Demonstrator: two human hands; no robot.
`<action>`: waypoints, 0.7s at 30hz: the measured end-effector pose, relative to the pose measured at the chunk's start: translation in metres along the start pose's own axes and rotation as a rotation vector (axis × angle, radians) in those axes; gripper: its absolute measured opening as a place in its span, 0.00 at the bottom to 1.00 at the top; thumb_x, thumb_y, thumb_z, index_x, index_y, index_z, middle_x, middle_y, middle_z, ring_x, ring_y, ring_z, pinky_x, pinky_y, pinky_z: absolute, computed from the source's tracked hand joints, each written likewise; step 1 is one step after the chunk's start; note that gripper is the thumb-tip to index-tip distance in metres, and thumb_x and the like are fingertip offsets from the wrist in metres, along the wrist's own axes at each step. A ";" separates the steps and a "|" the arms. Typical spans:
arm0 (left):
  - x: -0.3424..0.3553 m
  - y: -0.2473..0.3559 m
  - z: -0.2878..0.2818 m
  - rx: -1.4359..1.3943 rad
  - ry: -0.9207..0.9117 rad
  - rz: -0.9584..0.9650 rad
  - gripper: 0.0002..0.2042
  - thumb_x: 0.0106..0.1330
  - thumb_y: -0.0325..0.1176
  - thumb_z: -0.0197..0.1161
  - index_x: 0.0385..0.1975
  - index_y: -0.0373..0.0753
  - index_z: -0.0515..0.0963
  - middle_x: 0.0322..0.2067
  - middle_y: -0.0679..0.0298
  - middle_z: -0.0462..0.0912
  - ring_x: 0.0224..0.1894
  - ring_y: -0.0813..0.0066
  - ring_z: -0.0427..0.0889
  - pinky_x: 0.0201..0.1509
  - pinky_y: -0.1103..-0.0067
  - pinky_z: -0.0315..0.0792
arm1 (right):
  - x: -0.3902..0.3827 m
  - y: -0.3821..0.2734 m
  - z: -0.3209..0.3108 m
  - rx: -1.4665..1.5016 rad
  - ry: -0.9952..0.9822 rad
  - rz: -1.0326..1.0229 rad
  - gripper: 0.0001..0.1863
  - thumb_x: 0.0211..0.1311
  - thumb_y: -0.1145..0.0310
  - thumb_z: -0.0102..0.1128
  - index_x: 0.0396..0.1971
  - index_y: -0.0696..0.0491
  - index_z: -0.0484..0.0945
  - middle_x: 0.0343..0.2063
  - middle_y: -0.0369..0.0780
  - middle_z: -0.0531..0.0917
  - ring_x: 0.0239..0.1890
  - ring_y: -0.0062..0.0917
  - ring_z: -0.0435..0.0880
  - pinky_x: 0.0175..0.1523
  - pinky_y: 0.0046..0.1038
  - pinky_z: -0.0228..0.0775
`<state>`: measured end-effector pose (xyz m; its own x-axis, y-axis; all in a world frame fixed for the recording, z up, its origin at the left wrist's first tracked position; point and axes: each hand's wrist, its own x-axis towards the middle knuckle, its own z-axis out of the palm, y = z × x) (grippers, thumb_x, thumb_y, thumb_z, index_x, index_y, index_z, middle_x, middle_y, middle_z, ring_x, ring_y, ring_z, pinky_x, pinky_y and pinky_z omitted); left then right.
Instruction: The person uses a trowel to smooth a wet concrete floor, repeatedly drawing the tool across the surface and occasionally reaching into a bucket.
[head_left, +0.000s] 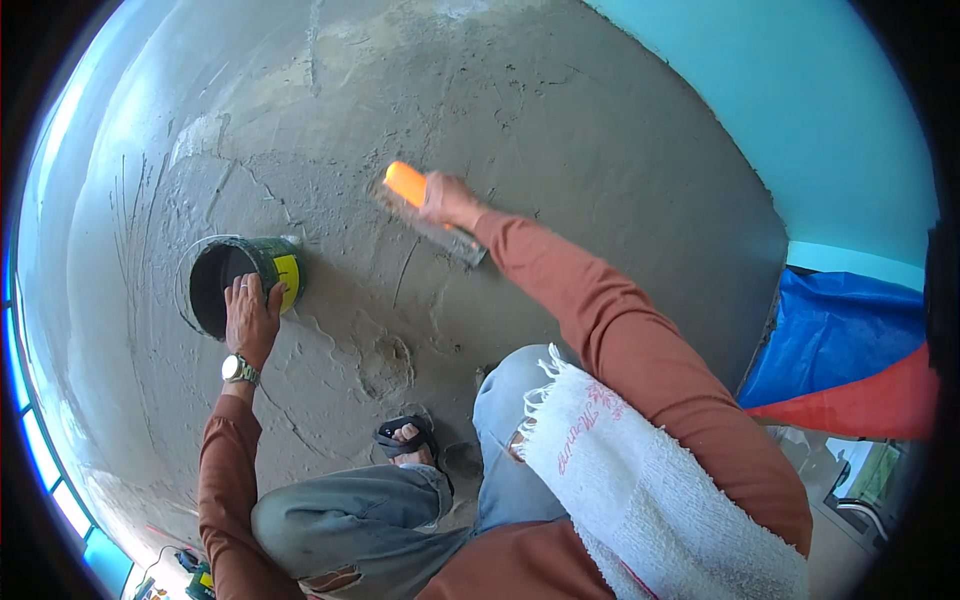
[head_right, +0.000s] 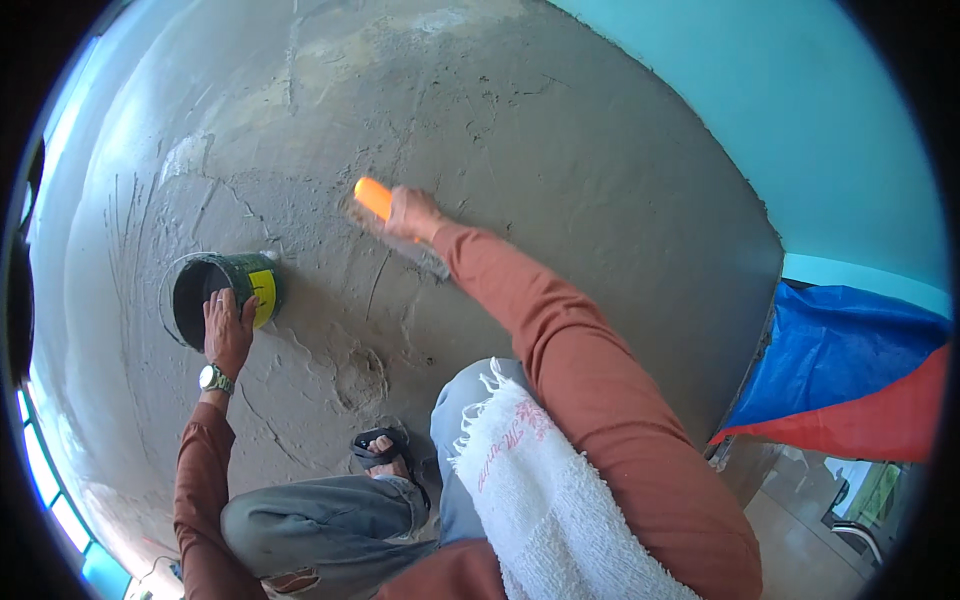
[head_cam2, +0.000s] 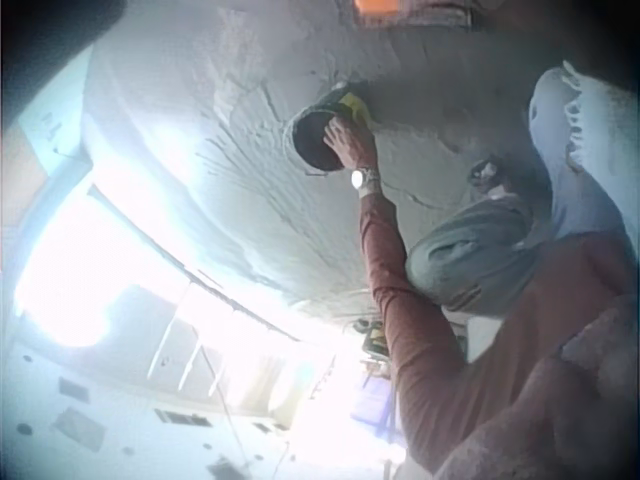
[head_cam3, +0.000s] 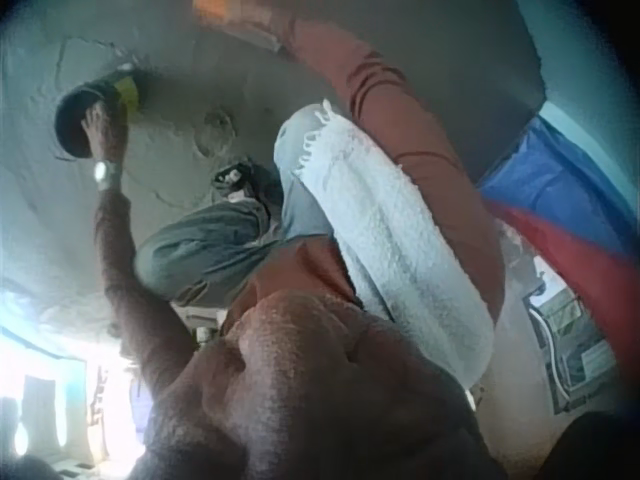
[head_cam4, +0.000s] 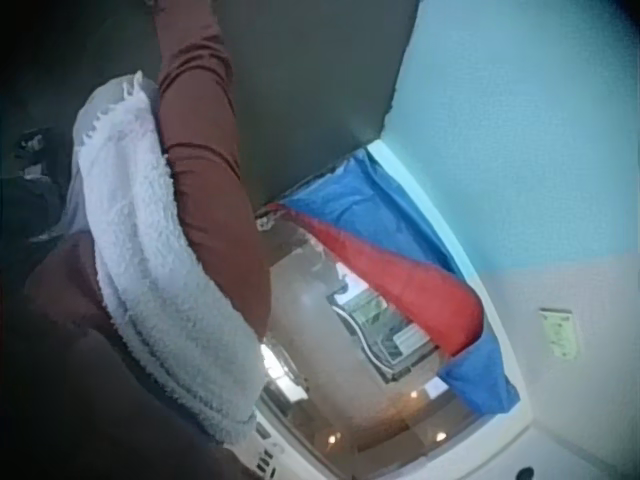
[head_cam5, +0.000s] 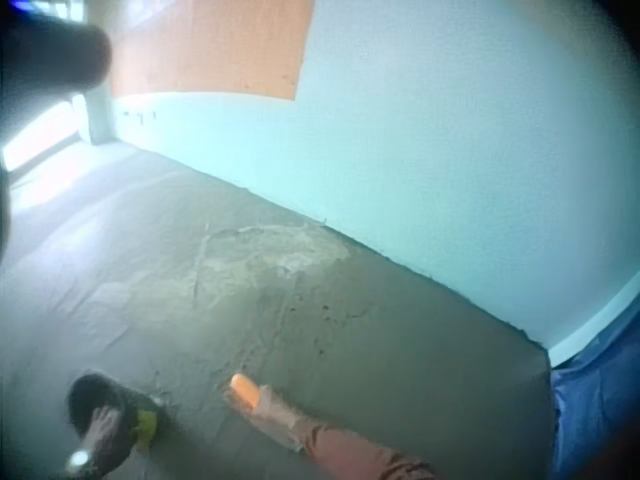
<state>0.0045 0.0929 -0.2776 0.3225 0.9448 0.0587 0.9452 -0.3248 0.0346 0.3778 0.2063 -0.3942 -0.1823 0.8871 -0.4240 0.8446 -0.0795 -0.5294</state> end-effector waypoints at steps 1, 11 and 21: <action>0.003 0.002 0.002 -0.017 -0.005 0.001 0.17 0.70 0.43 0.58 0.39 0.32 0.70 0.35 0.50 0.76 0.43 0.52 0.74 0.48 0.62 0.65 | -0.012 0.001 0.015 0.019 0.004 -0.010 0.29 0.49 0.47 0.69 0.38 0.59 0.83 0.39 0.55 0.85 0.45 0.48 0.85 0.50 0.42 0.77; 0.006 -0.002 0.014 -0.061 0.025 0.056 0.17 0.70 0.44 0.57 0.40 0.32 0.70 0.34 0.51 0.76 0.42 0.52 0.74 0.47 0.63 0.65 | -0.119 0.001 0.037 -0.005 -0.379 -0.225 0.17 0.49 0.64 0.68 0.37 0.59 0.82 0.37 0.55 0.85 0.45 0.48 0.84 0.50 0.42 0.75; -0.005 -0.005 0.015 -0.019 0.038 0.038 0.17 0.71 0.44 0.57 0.40 0.32 0.69 0.34 0.49 0.75 0.41 0.51 0.74 0.46 0.62 0.65 | -0.009 0.113 -0.100 -0.233 0.100 -0.091 0.21 0.46 0.58 0.74 0.40 0.51 0.82 0.38 0.46 0.86 0.44 0.42 0.84 0.48 0.40 0.75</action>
<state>-0.0013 0.0910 -0.2930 0.3560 0.9293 0.0984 0.9309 -0.3619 0.0501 0.5248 0.2351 -0.3771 -0.2223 0.9271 -0.3017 0.9220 0.0994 -0.3741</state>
